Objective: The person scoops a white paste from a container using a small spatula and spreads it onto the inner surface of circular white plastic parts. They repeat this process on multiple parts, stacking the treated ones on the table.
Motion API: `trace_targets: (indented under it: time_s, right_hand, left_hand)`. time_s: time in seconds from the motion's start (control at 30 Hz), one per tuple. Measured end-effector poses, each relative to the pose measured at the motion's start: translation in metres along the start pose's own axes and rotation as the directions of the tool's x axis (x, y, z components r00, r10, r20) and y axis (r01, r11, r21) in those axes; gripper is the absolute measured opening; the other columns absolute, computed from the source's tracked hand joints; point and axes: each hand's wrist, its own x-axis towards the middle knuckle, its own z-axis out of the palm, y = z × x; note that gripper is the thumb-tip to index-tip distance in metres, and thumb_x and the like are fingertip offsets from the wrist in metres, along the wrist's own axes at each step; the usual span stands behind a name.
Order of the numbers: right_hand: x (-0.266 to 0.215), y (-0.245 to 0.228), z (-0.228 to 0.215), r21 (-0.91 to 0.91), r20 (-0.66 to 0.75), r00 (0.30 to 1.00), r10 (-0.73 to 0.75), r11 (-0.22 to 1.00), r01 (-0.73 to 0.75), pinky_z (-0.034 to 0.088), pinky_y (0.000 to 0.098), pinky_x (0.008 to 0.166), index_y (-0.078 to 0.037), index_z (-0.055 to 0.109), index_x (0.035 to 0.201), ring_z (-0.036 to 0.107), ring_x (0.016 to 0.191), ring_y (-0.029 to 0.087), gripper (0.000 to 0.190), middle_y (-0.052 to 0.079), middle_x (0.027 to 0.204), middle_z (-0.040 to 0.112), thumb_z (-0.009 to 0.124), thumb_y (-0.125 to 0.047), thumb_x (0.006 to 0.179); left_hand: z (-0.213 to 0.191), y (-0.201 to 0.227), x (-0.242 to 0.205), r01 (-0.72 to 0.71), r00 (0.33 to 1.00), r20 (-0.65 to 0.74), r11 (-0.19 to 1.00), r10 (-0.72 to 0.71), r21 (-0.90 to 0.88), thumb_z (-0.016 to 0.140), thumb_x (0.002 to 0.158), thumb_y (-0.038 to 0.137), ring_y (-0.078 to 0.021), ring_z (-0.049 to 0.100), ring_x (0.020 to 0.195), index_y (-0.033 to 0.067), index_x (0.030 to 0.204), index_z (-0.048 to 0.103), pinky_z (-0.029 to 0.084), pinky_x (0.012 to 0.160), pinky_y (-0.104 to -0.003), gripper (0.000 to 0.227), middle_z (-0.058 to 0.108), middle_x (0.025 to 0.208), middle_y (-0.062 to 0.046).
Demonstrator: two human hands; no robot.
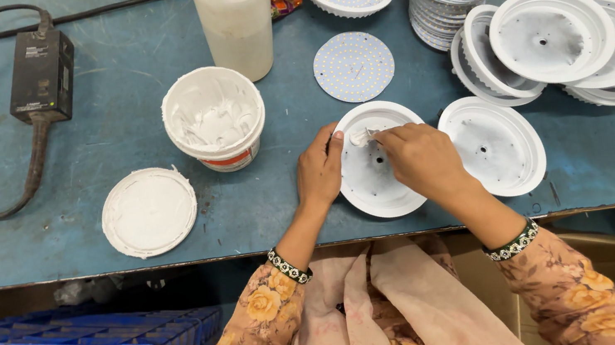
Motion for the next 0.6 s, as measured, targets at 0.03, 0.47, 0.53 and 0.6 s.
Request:
trace_targets:
  time_s: [0.03, 0.47, 0.53, 0.6]
  right_hand:
    - [0.0, -0.001, 0.001, 0.007, -0.003, 1.0, -0.031, 1.0, 0.031, 0.055, 0.0428, 0.071, -0.006, 0.076, 0.107, 0.07, 0.082, 0.03, 0.024, 0.01, 0.09, 0.074, 0.068, -0.004, 0.084]
    - [0.023, -0.009, 0.011, 0.008, 0.101, 0.993, 0.06, 0.998, -0.061, 0.054, 0.0445, 0.061, -0.007, 0.075, 0.109, 0.069, 0.072, 0.034, 0.02, 0.012, 0.085, 0.073, 0.066, -0.009, 0.091]
    - [0.018, -0.016, 0.011, 0.037, 0.098, 0.995, 0.007, 0.999, -0.011, 0.054, 0.0441, 0.062, -0.009, 0.075, 0.111, 0.07, 0.073, 0.033, 0.026, 0.011, 0.086, 0.073, 0.066, -0.004, 0.086]
    - [0.008, -0.021, 0.008, 0.015, 0.058, 0.995, -0.085, 0.996, 0.085, 0.055, 0.0427, 0.066, -0.008, 0.073, 0.113, 0.07, 0.076, 0.032, 0.032, 0.011, 0.092, 0.074, 0.064, -0.001, 0.083]
  left_hand:
    - [0.0, 0.0, -0.001, -0.012, 1.0, -0.004, 1.0, 0.012, -0.004, 0.052, 0.103, 0.036, -0.0228, 0.07, 0.066, 0.0145, 0.124, 0.07, 0.053, 0.065, -0.036, 0.035, 0.072, 0.078, -0.012]
    - [0.0, -0.003, -0.001, -0.083, 0.996, -0.041, 0.996, 0.081, -0.043, 0.047, 0.105, 0.037, -0.0299, 0.074, 0.084, 0.012, 0.124, 0.069, 0.056, 0.078, -0.038, 0.038, 0.076, 0.095, -0.016]
    - [0.001, -0.004, -0.001, -0.062, 0.998, -0.033, 0.998, 0.062, -0.027, 0.045, 0.106, 0.038, -0.03, 0.074, 0.085, 0.0121, 0.125, 0.069, 0.056, 0.078, -0.038, 0.04, 0.076, 0.094, -0.016]
    - [0.001, -0.004, -0.001, -0.07, 0.997, -0.037, 0.997, 0.069, -0.03, 0.044, 0.106, 0.038, -0.0298, 0.074, 0.085, 0.0121, 0.124, 0.069, 0.056, 0.077, -0.038, 0.04, 0.076, 0.095, -0.015]
